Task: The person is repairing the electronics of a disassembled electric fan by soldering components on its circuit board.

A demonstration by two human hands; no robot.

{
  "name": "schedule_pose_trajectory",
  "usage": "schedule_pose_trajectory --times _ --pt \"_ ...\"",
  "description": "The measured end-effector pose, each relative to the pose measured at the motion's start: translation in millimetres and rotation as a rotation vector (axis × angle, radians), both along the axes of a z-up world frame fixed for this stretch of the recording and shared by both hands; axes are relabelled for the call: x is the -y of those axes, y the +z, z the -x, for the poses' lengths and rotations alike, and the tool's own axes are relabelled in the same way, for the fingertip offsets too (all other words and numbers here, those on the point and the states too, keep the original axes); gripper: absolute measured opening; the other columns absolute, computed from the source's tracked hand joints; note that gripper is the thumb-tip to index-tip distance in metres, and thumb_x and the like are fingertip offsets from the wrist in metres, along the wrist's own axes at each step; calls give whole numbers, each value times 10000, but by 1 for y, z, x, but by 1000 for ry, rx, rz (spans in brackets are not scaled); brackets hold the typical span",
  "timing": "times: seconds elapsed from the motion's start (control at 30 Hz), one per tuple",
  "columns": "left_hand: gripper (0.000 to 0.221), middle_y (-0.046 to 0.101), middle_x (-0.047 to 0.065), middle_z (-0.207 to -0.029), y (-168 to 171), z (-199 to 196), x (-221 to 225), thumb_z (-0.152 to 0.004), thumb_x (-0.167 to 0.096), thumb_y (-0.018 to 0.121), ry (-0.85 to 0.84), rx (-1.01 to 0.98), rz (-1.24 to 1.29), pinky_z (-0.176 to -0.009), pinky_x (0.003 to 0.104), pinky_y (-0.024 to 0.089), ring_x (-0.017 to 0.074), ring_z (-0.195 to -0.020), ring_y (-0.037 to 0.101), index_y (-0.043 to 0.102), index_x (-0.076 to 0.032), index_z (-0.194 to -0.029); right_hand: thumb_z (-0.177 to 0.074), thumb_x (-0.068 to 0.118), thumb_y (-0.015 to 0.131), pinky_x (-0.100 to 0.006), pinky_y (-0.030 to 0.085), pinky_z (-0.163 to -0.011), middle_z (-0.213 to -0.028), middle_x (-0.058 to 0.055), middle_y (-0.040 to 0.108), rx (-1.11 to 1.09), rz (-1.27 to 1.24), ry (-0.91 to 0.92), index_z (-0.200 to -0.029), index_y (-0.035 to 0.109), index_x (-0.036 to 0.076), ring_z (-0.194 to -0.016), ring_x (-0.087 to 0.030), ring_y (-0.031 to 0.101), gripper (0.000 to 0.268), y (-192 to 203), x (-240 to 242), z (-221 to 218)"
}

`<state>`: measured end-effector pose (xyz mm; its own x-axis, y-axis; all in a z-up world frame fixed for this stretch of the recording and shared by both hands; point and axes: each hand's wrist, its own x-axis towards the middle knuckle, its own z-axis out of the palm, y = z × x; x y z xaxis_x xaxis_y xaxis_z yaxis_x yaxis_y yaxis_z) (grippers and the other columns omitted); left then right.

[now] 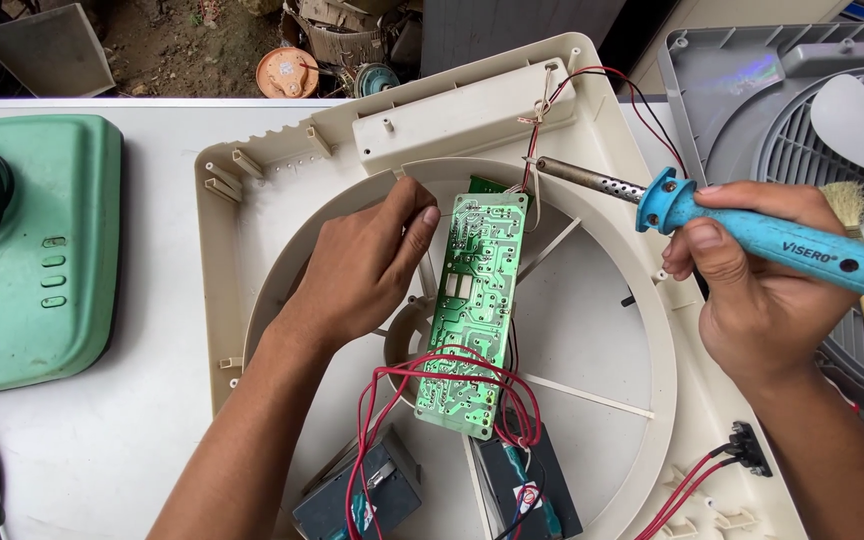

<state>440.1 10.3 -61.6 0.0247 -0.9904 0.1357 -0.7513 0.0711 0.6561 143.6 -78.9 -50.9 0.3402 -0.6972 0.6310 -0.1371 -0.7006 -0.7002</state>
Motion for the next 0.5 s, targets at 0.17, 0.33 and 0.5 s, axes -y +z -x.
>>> schedule_pose_trajectory --times 0.17,0.33,0.5 --pt "153 554 18 -638 -9 -4 -1 -1069 -241 527 25 -8 253 -566 382 376 269 -573 449 526 -128 -965 -1099 35 587 -333 560 -617 -817 -230 575 5 1 -6 -1191 519 -112 -685 -280 646 187 1 -1 0" --pt "111 473 -9 -585 -15 -6 -1 -1003 -155 671 31 -18 419 -557 303 351 154 -555 396 616 -126 -911 -1087 44 578 -338 552 -604 -778 -234 576 20 -6 -3 -1178 510 -113 -652 -281 643 194 -3 0 1" --pt "116 561 -13 -597 -20 -7 0 -995 -208 718 47 6 458 -525 302 362 135 -536 479 704 -146 -898 -1067 158 606 -290 481 -546 -769 -225 566 31 40 -19 -1156 536 -128 -618 -248 611 308 -8 4 8"
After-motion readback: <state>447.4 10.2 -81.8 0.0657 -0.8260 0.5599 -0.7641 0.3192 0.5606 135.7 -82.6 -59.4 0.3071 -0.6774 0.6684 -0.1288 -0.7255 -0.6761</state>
